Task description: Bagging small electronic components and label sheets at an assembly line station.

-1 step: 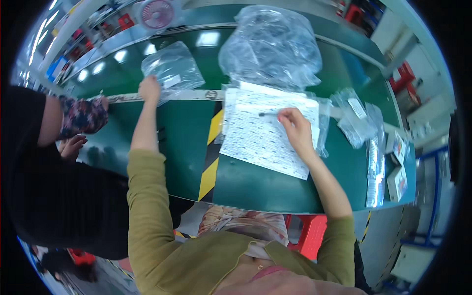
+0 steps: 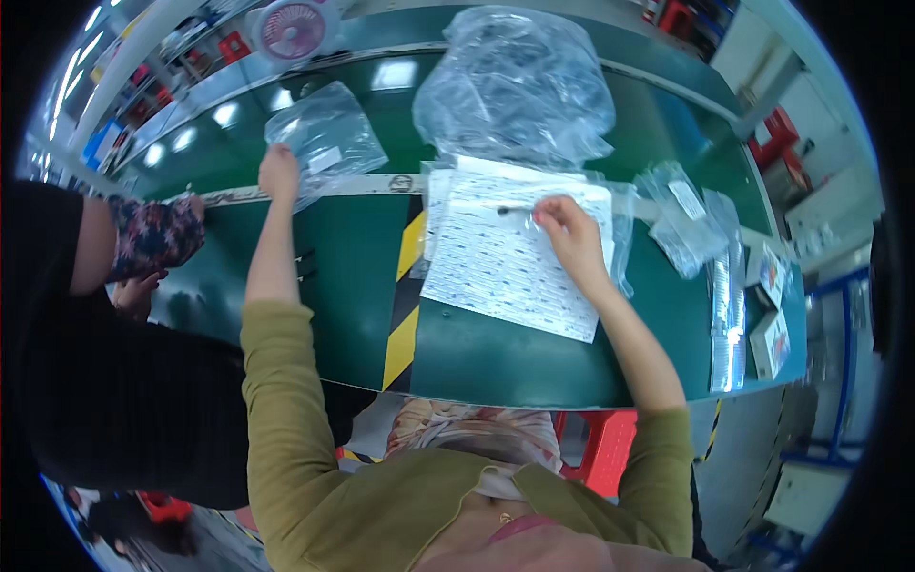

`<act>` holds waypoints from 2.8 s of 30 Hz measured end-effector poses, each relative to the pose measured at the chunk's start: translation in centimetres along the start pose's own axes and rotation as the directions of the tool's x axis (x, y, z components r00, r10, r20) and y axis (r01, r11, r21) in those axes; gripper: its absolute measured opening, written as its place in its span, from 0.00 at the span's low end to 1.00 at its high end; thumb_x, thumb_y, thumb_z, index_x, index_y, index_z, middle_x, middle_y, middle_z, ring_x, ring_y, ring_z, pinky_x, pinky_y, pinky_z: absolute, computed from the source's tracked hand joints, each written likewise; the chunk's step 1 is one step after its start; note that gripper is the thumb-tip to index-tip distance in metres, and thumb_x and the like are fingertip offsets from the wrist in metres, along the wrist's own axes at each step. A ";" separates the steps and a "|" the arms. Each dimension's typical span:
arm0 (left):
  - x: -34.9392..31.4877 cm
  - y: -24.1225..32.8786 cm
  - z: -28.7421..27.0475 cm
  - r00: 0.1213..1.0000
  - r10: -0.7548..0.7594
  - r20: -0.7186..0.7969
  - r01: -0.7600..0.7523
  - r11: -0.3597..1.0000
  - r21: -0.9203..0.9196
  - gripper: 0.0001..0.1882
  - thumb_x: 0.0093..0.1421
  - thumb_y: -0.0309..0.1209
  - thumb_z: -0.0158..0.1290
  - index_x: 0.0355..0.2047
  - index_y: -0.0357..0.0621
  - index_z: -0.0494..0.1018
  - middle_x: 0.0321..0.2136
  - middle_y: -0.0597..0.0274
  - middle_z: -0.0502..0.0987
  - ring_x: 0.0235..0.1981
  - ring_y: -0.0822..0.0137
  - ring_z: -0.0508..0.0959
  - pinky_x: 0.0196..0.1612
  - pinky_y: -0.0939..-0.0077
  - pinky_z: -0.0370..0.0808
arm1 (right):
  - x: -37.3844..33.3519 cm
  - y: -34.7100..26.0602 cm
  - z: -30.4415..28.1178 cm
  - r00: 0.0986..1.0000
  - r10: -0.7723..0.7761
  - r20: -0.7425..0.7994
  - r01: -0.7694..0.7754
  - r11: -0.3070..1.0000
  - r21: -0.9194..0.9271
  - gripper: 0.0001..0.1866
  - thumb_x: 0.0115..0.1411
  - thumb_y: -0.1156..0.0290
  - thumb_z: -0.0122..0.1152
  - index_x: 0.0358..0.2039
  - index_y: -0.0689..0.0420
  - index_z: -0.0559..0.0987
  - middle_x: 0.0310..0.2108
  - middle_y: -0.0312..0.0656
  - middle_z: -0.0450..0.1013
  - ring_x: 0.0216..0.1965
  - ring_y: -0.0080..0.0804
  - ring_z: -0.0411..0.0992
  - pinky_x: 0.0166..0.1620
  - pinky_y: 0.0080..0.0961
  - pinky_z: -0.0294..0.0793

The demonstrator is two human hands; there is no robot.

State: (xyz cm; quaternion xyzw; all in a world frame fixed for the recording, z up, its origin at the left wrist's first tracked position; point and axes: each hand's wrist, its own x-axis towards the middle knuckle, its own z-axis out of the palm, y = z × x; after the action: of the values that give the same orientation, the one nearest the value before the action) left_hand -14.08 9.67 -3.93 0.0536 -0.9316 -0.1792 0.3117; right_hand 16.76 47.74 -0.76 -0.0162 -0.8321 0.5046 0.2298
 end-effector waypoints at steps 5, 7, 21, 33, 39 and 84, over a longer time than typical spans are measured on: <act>-0.9 7.1 -4.7 0.963 0.065 -0.263 -0.242 0.642 -0.727 0.08 0.55 0.28 0.48 0.34 0.40 0.70 0.27 0.60 0.74 0.28 0.69 0.74 0.33 0.75 0.70 | 2.7 2.3 -3.2 0.952 0.303 0.039 -0.303 0.925 0.228 0.06 0.52 0.76 0.54 0.32 0.61 0.73 0.24 0.37 0.73 0.22 0.15 0.66 0.24 0.13 0.62; -4.9 12.2 -8.5 0.894 0.278 -0.350 -0.447 0.598 -0.665 0.06 0.56 0.26 0.47 0.34 0.40 0.71 0.28 0.59 0.74 0.30 0.67 0.74 0.35 0.75 0.70 | 2.4 2.7 -4.1 0.928 0.367 0.059 -0.363 0.862 0.352 0.06 0.53 0.76 0.54 0.32 0.62 0.73 0.25 0.37 0.73 0.21 0.15 0.65 0.24 0.13 0.61; -20.3 23.4 -11.0 0.499 0.697 0.515 0.431 0.316 -0.845 0.12 0.56 0.26 0.49 0.41 0.39 0.70 0.41 0.60 0.71 0.40 0.71 0.72 0.43 0.80 0.69 | 1.1 -0.6 -3.1 0.910 0.288 0.297 -0.389 0.841 0.377 0.15 0.50 0.78 0.58 0.40 0.62 0.71 0.23 0.33 0.70 0.22 0.14 0.62 0.26 0.12 0.59; -18.9 24.1 -10.3 0.467 0.628 0.622 0.661 0.220 -0.717 0.21 0.49 0.20 0.54 0.43 0.37 0.61 0.26 0.64 0.71 0.25 0.75 0.73 0.28 0.84 0.70 | 2.3 -2.1 -4.1 0.935 0.279 0.221 -0.343 0.871 0.352 0.17 0.53 0.71 0.56 0.43 0.62 0.73 0.30 0.37 0.74 0.31 0.21 0.70 0.35 0.19 0.67; -19.1 24.6 -11.5 0.362 0.626 0.690 0.684 0.325 -0.653 0.15 0.52 0.23 0.52 0.41 0.38 0.64 0.29 0.63 0.73 0.26 0.77 0.72 0.31 0.85 0.70 | 2.1 -1.1 -3.7 0.913 0.263 0.313 -0.359 0.881 0.308 0.11 0.53 0.73 0.56 0.37 0.63 0.75 0.25 0.37 0.73 0.26 0.19 0.68 0.32 0.16 0.66; -17.5 24.7 -9.9 0.146 0.679 0.720 0.713 0.432 -0.553 0.10 0.53 0.25 0.52 0.36 0.38 0.72 0.27 0.66 0.74 0.27 0.76 0.72 0.32 0.83 0.71 | 2.6 -2.3 -2.0 0.991 0.134 -0.022 -0.110 0.888 0.447 0.08 0.53 0.79 0.56 0.35 0.63 0.73 0.29 0.35 0.71 0.31 0.16 0.68 0.37 0.13 0.67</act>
State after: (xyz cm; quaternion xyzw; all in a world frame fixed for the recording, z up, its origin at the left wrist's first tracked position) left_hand 6.13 33.33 2.65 -0.2396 -0.6085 -0.6325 -0.4150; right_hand 15.74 48.96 2.89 -0.0287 -0.6859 0.6940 0.2170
